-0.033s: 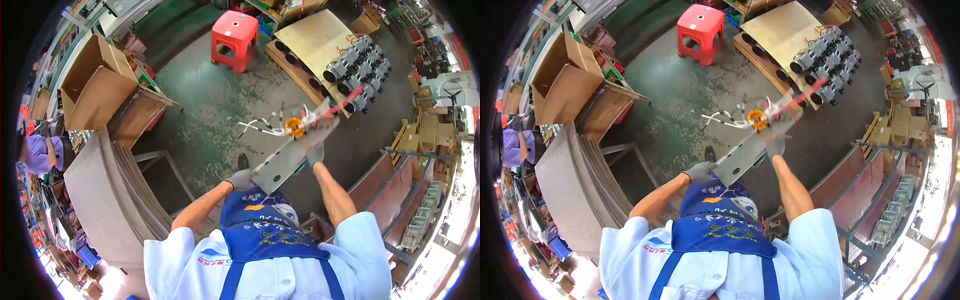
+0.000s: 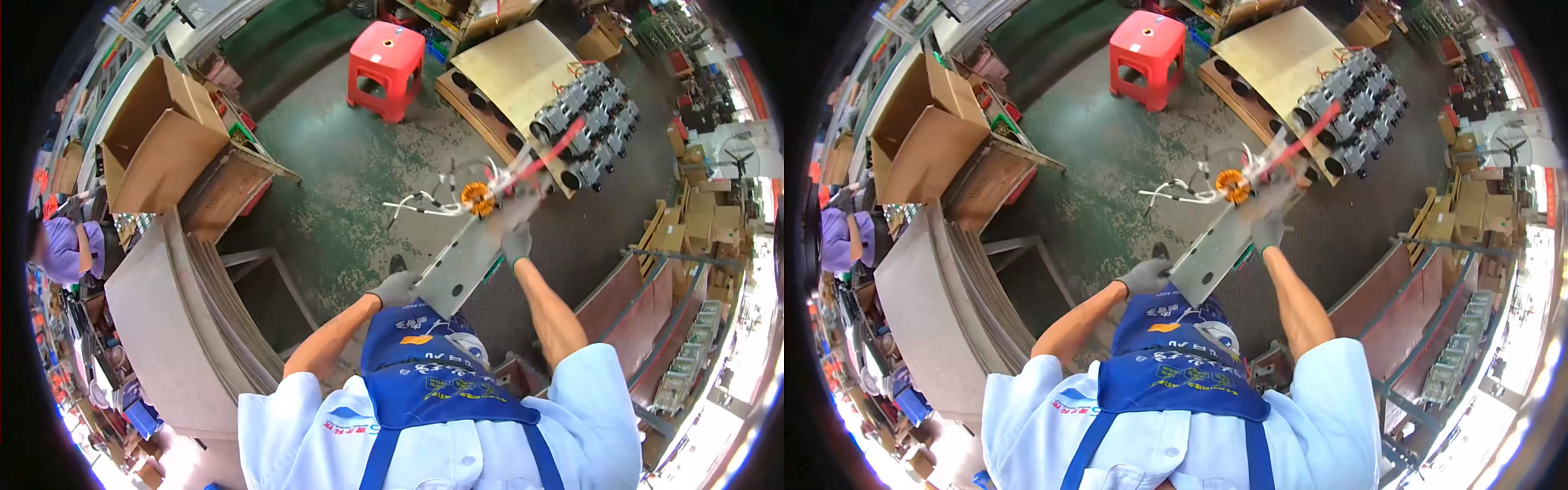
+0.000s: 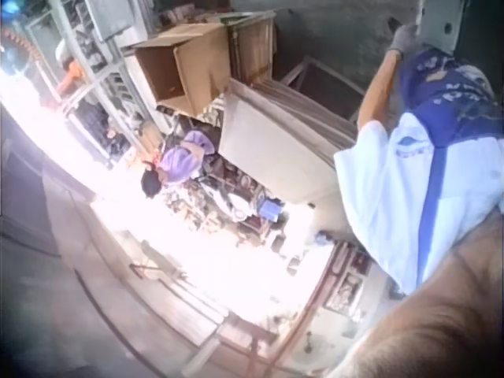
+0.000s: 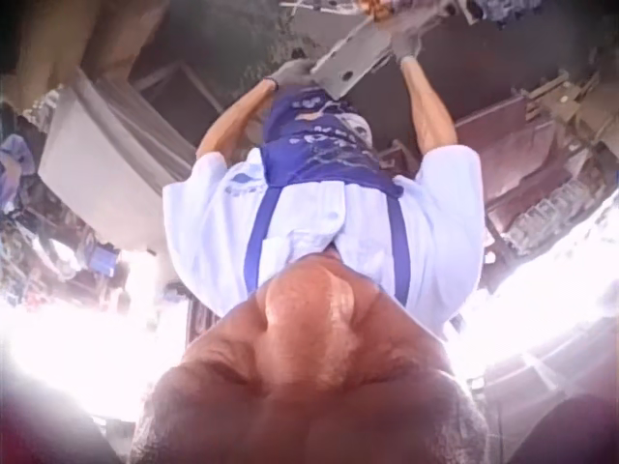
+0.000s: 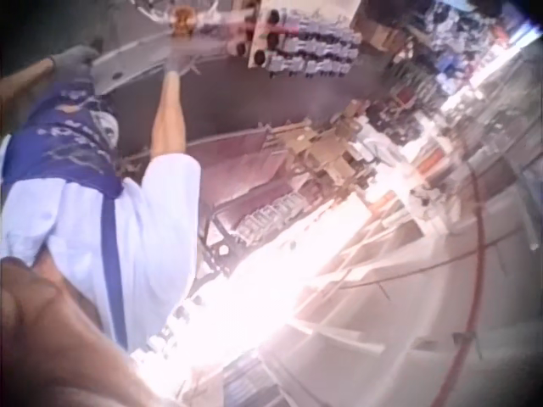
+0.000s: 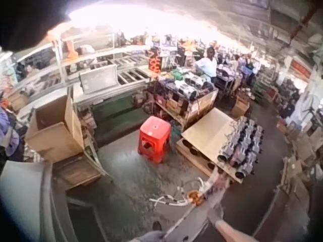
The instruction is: The person assembles an electronic device on a workbench. They place a metal plate with a copper coil onto a chassis, then use a pneumatic screwdriver to secure a black side panel with multiple screws. The person repeatedly picks up screws from a green bin and fastens them into the device.
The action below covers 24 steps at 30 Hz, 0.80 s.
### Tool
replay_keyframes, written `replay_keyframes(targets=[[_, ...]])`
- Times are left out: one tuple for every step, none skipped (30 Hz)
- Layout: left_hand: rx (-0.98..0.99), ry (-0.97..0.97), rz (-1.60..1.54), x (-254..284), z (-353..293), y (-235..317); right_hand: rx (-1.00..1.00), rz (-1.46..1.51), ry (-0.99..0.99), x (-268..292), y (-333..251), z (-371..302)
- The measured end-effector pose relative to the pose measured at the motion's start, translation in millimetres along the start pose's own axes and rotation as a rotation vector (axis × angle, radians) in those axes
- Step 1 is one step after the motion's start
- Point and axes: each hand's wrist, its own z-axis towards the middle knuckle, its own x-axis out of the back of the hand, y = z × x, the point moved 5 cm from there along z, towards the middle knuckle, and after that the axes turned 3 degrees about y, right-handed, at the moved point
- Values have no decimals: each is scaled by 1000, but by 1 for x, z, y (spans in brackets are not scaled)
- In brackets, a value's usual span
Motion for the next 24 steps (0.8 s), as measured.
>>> replay_keyframes(targets=[[137,16,-252,38,9,32,100,26,20,18,-56,21],[203,70,-563,51,30,27,190,59,-12,31,-110,40],[259,114,-874,58,60,12,273,92,-41,44,-155,56],[307,156,-1184,70,85,6,359,56,-66,57,-197,70],[331,230,-1467,94,105,23,441,20,-82,72,-238,83],[347,293,-1750,121,119,52,518,-17,-94,88,-274,92],[354,365,-2038,147,129,68,580,-43,-90,100,-308,99],[226,407,-2152,173,138,70,695,-13,-79,113,-342,100],[92,443,-2257,200,149,67,807,18,-66,126,-375,100],[-51,474,-2354,230,158,63,849,25,-90,138,-405,100],[-188,502,-2422,260,164,55,897,35,-120,148,-434,99],[-324,520,-2481,291,170,45,938,43,-147,153,-455,101],[-376,489,-2491,320,165,49,1008,46,-146,151,-465,108],[-430,451,-2501,350,161,54,1079,49,-144,149,-473,120],[-391,539,-2346,374,159,45,1166,64,-149,145,-485,126],[-332,615,-2189,402,153,53,1195,71,-185,138,-499,135],[-331,578,-2121,428,149,67,1223,76,-221,131,-517,142],[-463,588,-1998,449,157,38,1272,84,-270,129,-542,146],[-339,614,-1927,467,152,44,1294,73,-304,121,-561,158],[-320,612,-1943,481,162,35,1315,63,-337,113,-580,171],[-311,604,-1973,493,170,37,1341,37,-371,108,-597,180],[-338,773,-1858,514,173,41,1368,56,-383,103,-616,189],[-346,869,-1756,537,178,32,1408,50,-388,93,-632,202],[-354,964,-1662,555,184,17,1453,35,-399,83,-647,214]])
